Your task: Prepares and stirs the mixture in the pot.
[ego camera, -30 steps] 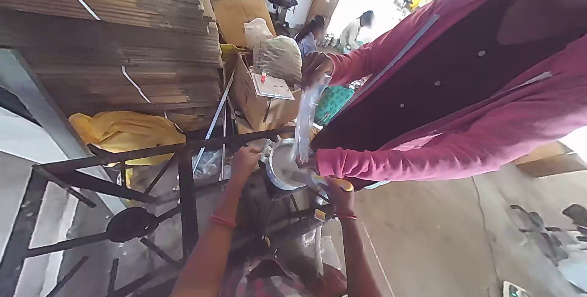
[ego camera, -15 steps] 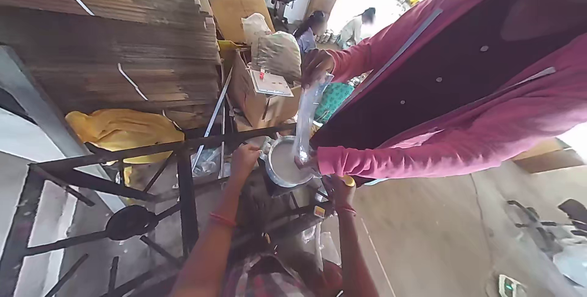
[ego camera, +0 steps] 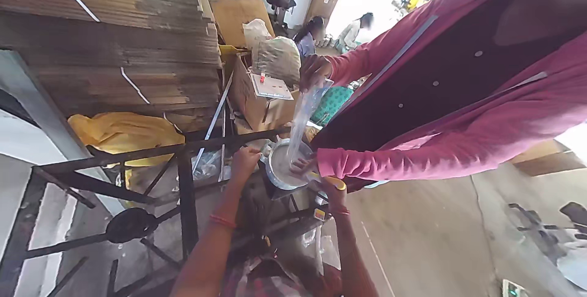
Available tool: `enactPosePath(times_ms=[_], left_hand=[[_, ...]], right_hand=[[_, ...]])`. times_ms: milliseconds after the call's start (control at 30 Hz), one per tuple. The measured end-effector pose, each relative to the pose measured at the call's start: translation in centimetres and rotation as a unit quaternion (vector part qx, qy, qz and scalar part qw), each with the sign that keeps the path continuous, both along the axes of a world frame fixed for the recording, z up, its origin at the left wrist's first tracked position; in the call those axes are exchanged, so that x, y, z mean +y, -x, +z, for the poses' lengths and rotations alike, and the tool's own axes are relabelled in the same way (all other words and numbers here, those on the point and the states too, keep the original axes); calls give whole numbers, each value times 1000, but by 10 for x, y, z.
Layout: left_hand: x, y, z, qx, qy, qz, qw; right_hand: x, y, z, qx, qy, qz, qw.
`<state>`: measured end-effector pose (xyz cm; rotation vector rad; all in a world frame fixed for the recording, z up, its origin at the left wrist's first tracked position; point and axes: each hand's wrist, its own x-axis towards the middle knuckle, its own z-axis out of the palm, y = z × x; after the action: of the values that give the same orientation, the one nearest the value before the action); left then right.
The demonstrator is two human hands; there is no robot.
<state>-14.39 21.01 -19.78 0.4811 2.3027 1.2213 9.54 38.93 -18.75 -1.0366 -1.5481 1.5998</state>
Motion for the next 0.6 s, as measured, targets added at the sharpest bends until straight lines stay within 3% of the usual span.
enactPosePath(times_ms=[67, 200, 367, 467, 600], left_hand=[[-1, 1, -3, 6, -6, 2, 1000], [2, -3, 0, 19, 10, 3, 1000], [0, -2, 4, 15, 11, -3, 1000], [0, -3, 1, 14, 12, 3, 1000], [2, -2, 1, 6, 15, 5, 1000]], right_hand=[[7, -13, 3, 1, -5, 20, 1000], [10, -6, -7, 21, 5, -58, 998], [8, -14, 2, 1, 2, 49, 999], [24, -19, 6, -28, -38, 22, 999], [19, 4, 0, 16, -28, 5, 999]])
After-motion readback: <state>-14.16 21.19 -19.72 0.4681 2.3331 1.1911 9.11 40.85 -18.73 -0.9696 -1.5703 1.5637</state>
